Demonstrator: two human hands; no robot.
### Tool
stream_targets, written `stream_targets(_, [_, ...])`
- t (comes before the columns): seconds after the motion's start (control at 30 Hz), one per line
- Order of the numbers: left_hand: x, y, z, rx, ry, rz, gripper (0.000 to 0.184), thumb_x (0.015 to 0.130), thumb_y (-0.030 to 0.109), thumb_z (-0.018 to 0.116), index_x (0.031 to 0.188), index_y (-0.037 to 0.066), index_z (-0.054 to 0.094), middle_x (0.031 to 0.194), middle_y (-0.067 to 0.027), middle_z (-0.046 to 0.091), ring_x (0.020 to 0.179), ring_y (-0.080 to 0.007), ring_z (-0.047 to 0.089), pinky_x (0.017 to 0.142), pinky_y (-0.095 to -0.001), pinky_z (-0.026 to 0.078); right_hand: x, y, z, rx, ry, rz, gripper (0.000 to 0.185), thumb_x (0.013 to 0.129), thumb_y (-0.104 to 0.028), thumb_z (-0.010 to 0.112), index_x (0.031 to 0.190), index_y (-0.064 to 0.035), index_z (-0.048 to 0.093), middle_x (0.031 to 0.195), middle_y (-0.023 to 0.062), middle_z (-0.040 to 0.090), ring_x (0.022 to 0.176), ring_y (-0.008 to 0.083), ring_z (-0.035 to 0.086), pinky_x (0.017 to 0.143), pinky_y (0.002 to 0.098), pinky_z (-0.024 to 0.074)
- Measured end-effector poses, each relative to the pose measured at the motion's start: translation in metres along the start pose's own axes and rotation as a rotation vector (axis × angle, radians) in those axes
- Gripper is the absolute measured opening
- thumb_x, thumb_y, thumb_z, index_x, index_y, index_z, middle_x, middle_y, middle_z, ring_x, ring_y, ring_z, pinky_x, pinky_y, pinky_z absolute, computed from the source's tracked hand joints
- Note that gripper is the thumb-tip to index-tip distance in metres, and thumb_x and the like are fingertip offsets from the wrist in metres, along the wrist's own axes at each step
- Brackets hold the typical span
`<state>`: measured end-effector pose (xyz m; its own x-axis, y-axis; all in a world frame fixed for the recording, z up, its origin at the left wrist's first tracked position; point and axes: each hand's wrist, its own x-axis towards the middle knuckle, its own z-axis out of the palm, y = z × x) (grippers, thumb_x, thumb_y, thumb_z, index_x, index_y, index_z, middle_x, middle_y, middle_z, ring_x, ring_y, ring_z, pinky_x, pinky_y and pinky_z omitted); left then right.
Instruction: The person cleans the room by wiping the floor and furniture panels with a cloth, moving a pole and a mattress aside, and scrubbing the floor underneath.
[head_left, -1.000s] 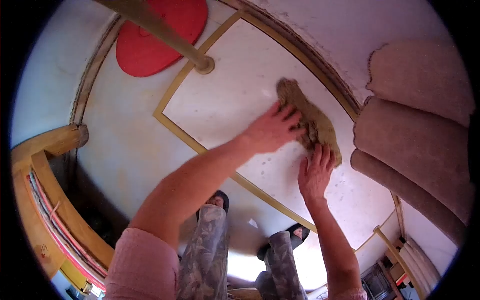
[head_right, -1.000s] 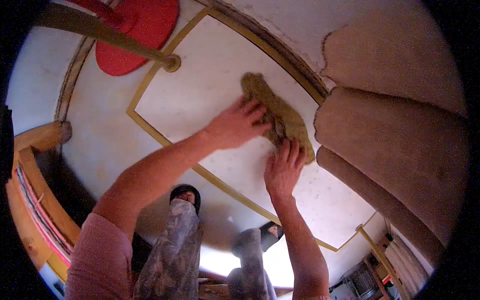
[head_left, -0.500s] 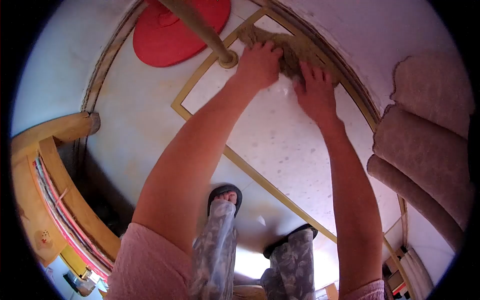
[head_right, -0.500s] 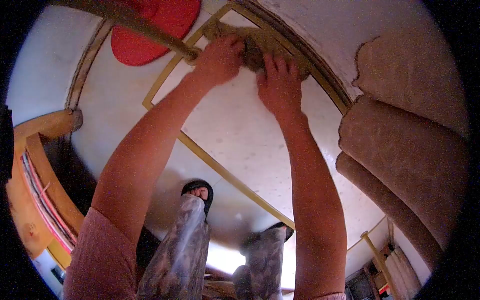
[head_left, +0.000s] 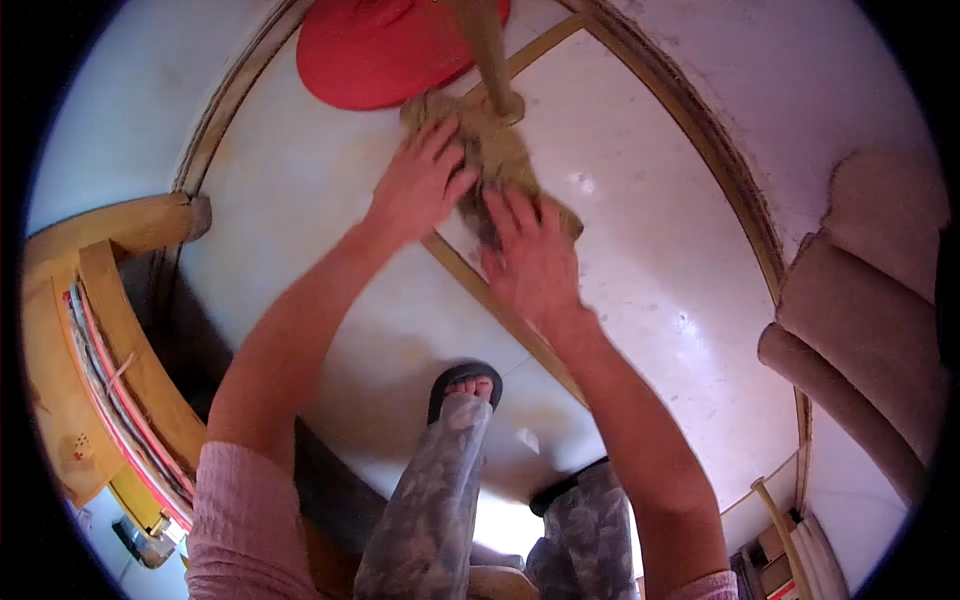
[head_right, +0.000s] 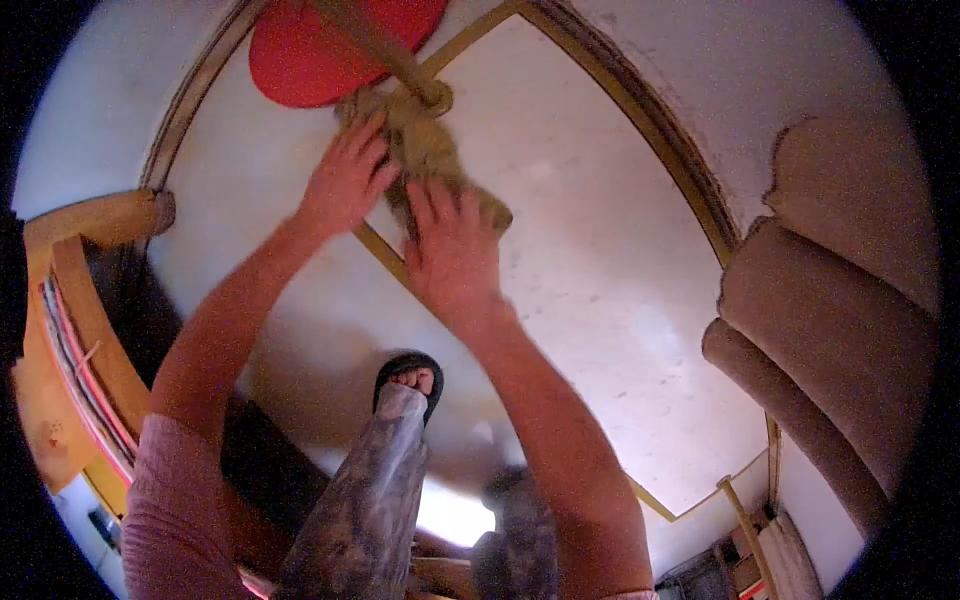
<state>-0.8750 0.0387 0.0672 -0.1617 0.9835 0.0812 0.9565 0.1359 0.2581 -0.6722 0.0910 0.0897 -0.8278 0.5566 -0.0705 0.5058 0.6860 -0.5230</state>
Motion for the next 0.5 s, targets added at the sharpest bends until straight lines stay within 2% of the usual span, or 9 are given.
stream_targets(0.03, [0.02, -0.008, -0.004, -0.041, 0.054, -0.005, 0.031, 0.091, 0.028, 0.059, 0.106, 0.0, 0.057, 0.134, -0.0196, 0.05, 0.119, -0.0406, 0.049, 0.1, -0.0484, 0.04, 0.018, 0.001, -0.004, -0.011, 0.025, -0.005, 0.057, 0.081, -0.029, 0.066, 0.134, -0.0123, 0.051, 0.134, 0.0095, 0.047, 0.117, 0.0356, 0.044, 0.095, 0.0494, 0.0424])
stream_targets(0.13, [0.04, -0.006, -0.022, -0.17, -0.083, -0.173, 0.035, 0.091, 0.033, 0.059, 0.103, 0.001, 0.059, 0.118, -0.0186, 0.058, 0.104, -0.0392, 0.056, 0.094, -0.0455, 0.044, 0.036, -0.003, -0.005, -0.079, -0.004, 0.011, 0.053, 0.079, -0.027, 0.068, 0.13, -0.0157, 0.054, 0.132, 0.0072, 0.049, 0.114, 0.0339, 0.045, 0.093, 0.0481, 0.0434])
stream_targets(0.17, [0.028, -0.011, -0.006, -0.164, 0.023, -0.202, 0.027, 0.088, 0.026, 0.063, 0.096, 0.0, 0.059, 0.114, -0.017, 0.059, 0.098, -0.0394, 0.057, 0.088, -0.0467, 0.046, 0.038, -0.006, -0.005, -0.107, -0.029, 0.023, 0.052, 0.079, -0.027, 0.068, 0.128, -0.0167, 0.056, 0.131, 0.0063, 0.049, 0.114, 0.0332, 0.045, 0.092, 0.0481, 0.0434])
stream_targets(0.27, [-0.019, -0.003, -0.011, -0.188, 0.086, -0.352, 0.02, 0.085, 0.015, 0.066, 0.094, 0.0, 0.057, 0.114, -0.0177, 0.057, 0.099, -0.0394, 0.056, 0.085, -0.0464, 0.047, 0.024, -0.019, 0.007, -0.164, -0.051, -0.053, 0.049, 0.079, -0.026, 0.069, 0.126, -0.0196, 0.057, 0.13, 0.0038, 0.049, 0.115, 0.032, 0.045, 0.093, 0.0488, 0.0428])
stream_targets(0.37, [-0.07, 0.008, -0.005, -0.021, 0.345, -0.299, 0.016, 0.082, 0.007, 0.065, 0.093, -0.001, 0.056, 0.113, -0.0182, 0.055, 0.1, -0.0385, 0.055, 0.083, -0.0447, 0.048, 0.008, -0.043, 0.021, -0.186, -0.12, -0.082, 0.048, 0.079, -0.027, 0.07, 0.124, -0.0183, 0.058, 0.128, 0.0031, 0.05, 0.12, 0.0319, 0.043, 0.093, 0.0497, 0.0419])
stream_targets(0.47, [-0.105, 0.029, 0.005, -0.267, 0.286, -0.601, 0.013, 0.082, 0.004, 0.063, 0.093, 0.001, 0.057, 0.113, -0.0185, 0.053, 0.102, -0.0385, 0.054, 0.084, -0.0426, 0.048, -0.009, -0.049, 0.035, -0.158, -0.045, -0.117, 0.04, 0.079, -0.021, 0.069, 0.117, -0.0166, 0.059, 0.12, 0.003, 0.052, 0.12, 0.0319, 0.044, 0.093, 0.0488, 0.041])
stream_targets(0.5, [-0.11, 0.039, 0.008, -0.295, 0.305, -0.621, 0.012, 0.082, 0.002, 0.063, 0.093, 0.001, 0.057, 0.113, -0.0186, 0.053, 0.102, -0.0388, 0.054, 0.084, -0.0425, 0.048, -0.014, -0.045, 0.038, -0.147, -0.039, -0.131, 0.038, 0.078, -0.019, 0.068, 0.115, -0.0163, 0.059, 0.119, 0.0029, 0.053, 0.119, 0.0319, 0.045, 0.093, 0.0489, 0.0409])
